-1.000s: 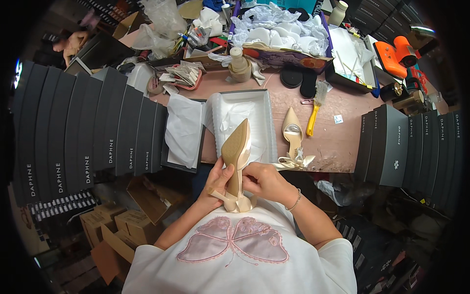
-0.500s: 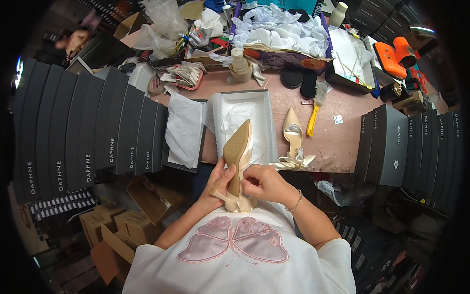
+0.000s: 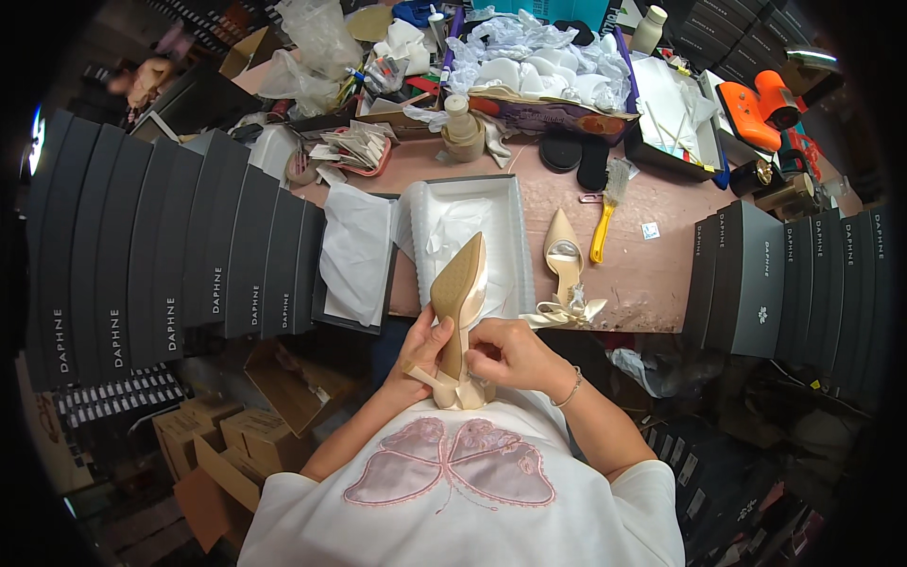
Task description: Packing high-heeled shoes into boxes with tissue paper and silica gel packets.
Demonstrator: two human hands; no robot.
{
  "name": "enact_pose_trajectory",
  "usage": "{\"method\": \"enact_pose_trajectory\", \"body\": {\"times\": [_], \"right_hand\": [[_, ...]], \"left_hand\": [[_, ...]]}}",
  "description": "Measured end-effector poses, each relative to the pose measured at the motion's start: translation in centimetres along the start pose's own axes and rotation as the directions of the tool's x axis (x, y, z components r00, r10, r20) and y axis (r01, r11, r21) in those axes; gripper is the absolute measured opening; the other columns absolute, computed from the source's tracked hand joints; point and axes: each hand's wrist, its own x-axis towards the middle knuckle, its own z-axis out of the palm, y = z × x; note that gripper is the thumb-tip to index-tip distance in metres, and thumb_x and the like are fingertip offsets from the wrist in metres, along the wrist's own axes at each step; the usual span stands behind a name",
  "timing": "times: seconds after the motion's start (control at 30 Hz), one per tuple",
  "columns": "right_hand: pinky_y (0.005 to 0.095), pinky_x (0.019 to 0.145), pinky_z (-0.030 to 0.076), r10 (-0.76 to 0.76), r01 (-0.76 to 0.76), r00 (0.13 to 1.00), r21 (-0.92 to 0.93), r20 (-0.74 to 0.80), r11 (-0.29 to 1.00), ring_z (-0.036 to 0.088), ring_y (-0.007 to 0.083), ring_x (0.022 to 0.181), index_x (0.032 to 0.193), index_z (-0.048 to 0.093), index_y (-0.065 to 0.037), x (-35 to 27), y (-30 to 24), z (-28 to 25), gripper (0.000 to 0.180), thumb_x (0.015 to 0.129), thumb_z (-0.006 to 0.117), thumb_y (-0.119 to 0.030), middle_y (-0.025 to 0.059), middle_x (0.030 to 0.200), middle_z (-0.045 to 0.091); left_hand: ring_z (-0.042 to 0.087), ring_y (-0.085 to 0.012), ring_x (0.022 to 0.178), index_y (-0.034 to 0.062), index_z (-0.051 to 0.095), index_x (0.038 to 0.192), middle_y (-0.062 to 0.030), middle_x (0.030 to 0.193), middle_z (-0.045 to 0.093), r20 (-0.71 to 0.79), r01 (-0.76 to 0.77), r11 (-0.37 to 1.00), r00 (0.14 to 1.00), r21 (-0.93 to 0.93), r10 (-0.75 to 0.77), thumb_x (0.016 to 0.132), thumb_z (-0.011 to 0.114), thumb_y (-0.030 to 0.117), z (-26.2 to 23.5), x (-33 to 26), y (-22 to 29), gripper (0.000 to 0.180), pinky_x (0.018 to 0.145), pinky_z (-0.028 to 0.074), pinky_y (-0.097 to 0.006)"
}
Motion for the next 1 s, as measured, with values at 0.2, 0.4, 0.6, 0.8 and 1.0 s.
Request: {"method": "enact_pose_trajectory", "body": {"times": [0.2, 0.4, 0.6, 0.8, 1.0], "right_hand": [[0.029, 0.055, 0.046, -0.016, 0.017, 1.0, -0.057, 0.019, 0.998, 0.056, 0.0189, 0.055, 0.081, 0.062, 0.002, 0.3, 0.6, -0.2, 0.011, 0.078, 0.06, -0.009, 0.0115, 0.066, 0.059], [0.025, 0.055, 0.045, 0.115, -0.111, 0.993, 0.194, -0.009, 0.975, 0.054, 0.0095, 0.059, 0.081, 0.062, 0.001, -0.5, 1.0, 0.3, 0.01, 0.081, 0.061, -0.008, 0.0036, 0.068, 0.058], [0.0201, 0.063, 0.042, 0.36, -0.265, 0.933, 0.68, 0.001, 0.684, 0.05, 0.0035, 0.071, 0.085, 0.058, -0.001, -1.2, 1.7, 3.2, 0.006, 0.083, 0.06, -0.007, -0.0029, 0.079, 0.056], [0.0191, 0.067, 0.04, 0.415, -0.246, 0.909, 0.83, 0.02, 0.5, 0.048, 0.0037, 0.072, 0.086, 0.056, -0.004, -1.7, 1.3, 4.5, 0.004, 0.083, 0.058, -0.003, -0.0033, 0.08, 0.054], [0.0192, 0.065, 0.039, 0.437, -0.245, 0.897, 0.89, 0.058, 0.384, 0.048, 0.0041, 0.07, 0.086, 0.057, -0.005, -1.8, 1.3, 4.5, 0.005, 0.081, 0.059, -0.004, -0.0025, 0.079, 0.055]], "left_hand": [[0.058, -0.01, 0.094, 0.0085, 0.03, 0.139, -0.0052, 0.111, 0.054, 0.011, 0.007, 1.0, 1.0, -0.006, -0.007, 0.093, 0.058, 0.029, 0.0, 0.1, 0.2, 0.057, 0.077, 0.051, -0.024], [0.057, -0.0103, 0.094, 0.0084, 0.031, 0.139, -0.0049, 0.111, 0.054, 0.0, 0.011, 1.0, 1.0, 0.0, -0.011, 0.093, 0.057, 0.029, -0.3, 0.3, -0.1, 0.056, 0.077, 0.05, -0.025], [0.057, -0.0114, 0.095, 0.0086, 0.027, 0.139, -0.0084, 0.11, 0.057, -0.09, -0.099, 0.994, 0.991, 0.037, 0.102, 0.092, 0.059, 0.029, 0.8, -0.2, 0.1, 0.06, 0.08, 0.046, -0.025], [0.055, -0.0108, 0.094, 0.0079, 0.03, 0.137, -0.0071, 0.108, 0.057, -0.126, -0.126, 0.991, 0.983, 0.049, 0.132, 0.092, 0.059, 0.029, 0.3, -0.5, -0.4, 0.057, 0.08, 0.045, -0.024], [0.054, -0.0111, 0.097, 0.0065, 0.029, 0.137, -0.0066, 0.114, 0.053, -0.075, -0.103, 0.993, 0.991, 0.061, 0.107, 0.092, 0.059, 0.028, 0.5, -1.0, 0.2, 0.058, 0.081, 0.046, -0.025]]}}
